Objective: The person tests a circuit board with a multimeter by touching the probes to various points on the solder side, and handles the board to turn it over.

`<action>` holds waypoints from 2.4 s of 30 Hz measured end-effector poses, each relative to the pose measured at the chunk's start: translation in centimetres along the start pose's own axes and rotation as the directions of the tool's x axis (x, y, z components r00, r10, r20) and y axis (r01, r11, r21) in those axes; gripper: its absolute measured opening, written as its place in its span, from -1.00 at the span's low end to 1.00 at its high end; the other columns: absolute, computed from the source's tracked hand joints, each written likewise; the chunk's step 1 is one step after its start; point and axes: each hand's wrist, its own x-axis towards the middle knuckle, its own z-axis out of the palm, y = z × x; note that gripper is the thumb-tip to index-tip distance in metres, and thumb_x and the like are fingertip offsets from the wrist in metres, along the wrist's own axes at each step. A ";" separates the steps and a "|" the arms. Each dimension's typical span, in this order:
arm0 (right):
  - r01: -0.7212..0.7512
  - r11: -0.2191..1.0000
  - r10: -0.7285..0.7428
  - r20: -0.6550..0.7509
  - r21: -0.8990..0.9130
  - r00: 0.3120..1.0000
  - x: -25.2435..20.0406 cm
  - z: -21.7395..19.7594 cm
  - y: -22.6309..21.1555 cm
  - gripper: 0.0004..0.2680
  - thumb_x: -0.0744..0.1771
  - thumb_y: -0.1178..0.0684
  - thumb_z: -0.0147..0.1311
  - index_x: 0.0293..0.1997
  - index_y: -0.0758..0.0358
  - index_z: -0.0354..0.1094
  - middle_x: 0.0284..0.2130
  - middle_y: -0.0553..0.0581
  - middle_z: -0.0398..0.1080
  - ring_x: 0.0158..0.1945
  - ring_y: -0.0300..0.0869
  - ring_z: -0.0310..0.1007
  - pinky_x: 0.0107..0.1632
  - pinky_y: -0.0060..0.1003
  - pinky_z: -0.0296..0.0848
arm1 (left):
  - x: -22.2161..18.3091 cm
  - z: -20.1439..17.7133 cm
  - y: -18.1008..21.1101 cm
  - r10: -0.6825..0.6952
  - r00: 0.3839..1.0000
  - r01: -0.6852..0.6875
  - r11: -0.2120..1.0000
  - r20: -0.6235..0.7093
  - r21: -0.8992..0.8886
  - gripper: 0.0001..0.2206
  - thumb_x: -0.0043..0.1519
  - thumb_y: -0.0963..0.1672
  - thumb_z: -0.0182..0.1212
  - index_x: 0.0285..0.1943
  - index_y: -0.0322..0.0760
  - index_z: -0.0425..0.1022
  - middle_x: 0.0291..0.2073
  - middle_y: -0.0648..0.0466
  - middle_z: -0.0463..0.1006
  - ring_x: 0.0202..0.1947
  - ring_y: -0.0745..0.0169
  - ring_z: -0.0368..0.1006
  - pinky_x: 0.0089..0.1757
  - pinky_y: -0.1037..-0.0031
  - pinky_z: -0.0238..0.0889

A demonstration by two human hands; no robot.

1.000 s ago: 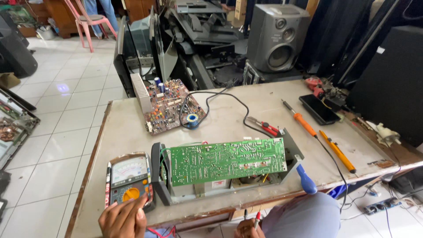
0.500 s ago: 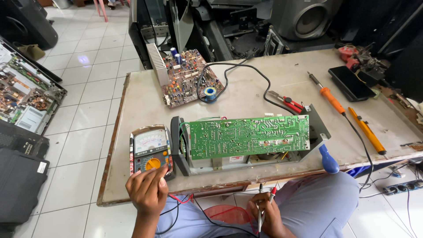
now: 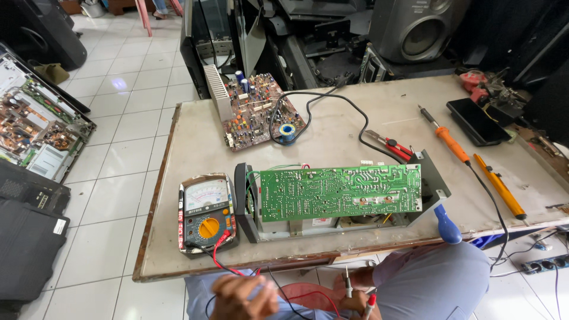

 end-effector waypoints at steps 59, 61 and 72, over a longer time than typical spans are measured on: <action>0.532 0.834 -0.228 -0.970 -0.149 0.087 20.3 -18.1 -6.2 -0.60 0.54 -0.24 -0.26 0.29 0.40 0.13 -0.11 0.72 0.18 -0.29 0.32 0.15 -0.44 0.14 0.27 | 10.1 -3.7 -6.3 -0.217 0.961 0.204 0.975 -0.173 -0.091 -0.87 0.46 -0.11 -0.04 0.11 -0.14 0.36 -0.03 0.08 0.74 0.06 0.04 0.74 0.27 0.19 -0.02; 0.141 0.959 -0.261 -0.961 -0.247 0.092 19.2 -20.5 -4.4 -0.43 0.52 -0.28 -0.31 -0.25 0.64 0.37 -0.46 0.55 0.45 -0.37 0.26 0.50 -0.06 0.09 0.50 | 10.8 -5.1 -7.9 -0.583 0.762 0.557 0.812 -0.282 -0.175 -0.72 0.56 -0.11 -0.13 0.08 -0.46 0.44 -0.08 -0.19 0.53 0.00 -0.13 0.58 0.10 0.14 0.49; 0.109 0.942 -0.335 -0.884 -0.316 0.328 22.8 -15.8 -7.7 -0.83 0.52 0.11 -0.13 0.06 0.50 0.16 -0.09 0.43 0.16 -0.03 0.23 0.19 0.03 0.13 0.25 | 5.4 -2.8 -9.3 -0.880 0.469 0.873 0.475 -0.077 -0.110 -0.84 0.52 -0.14 0.00 0.12 -0.37 0.37 -0.09 -0.09 0.65 -0.09 0.06 0.57 0.05 0.25 0.37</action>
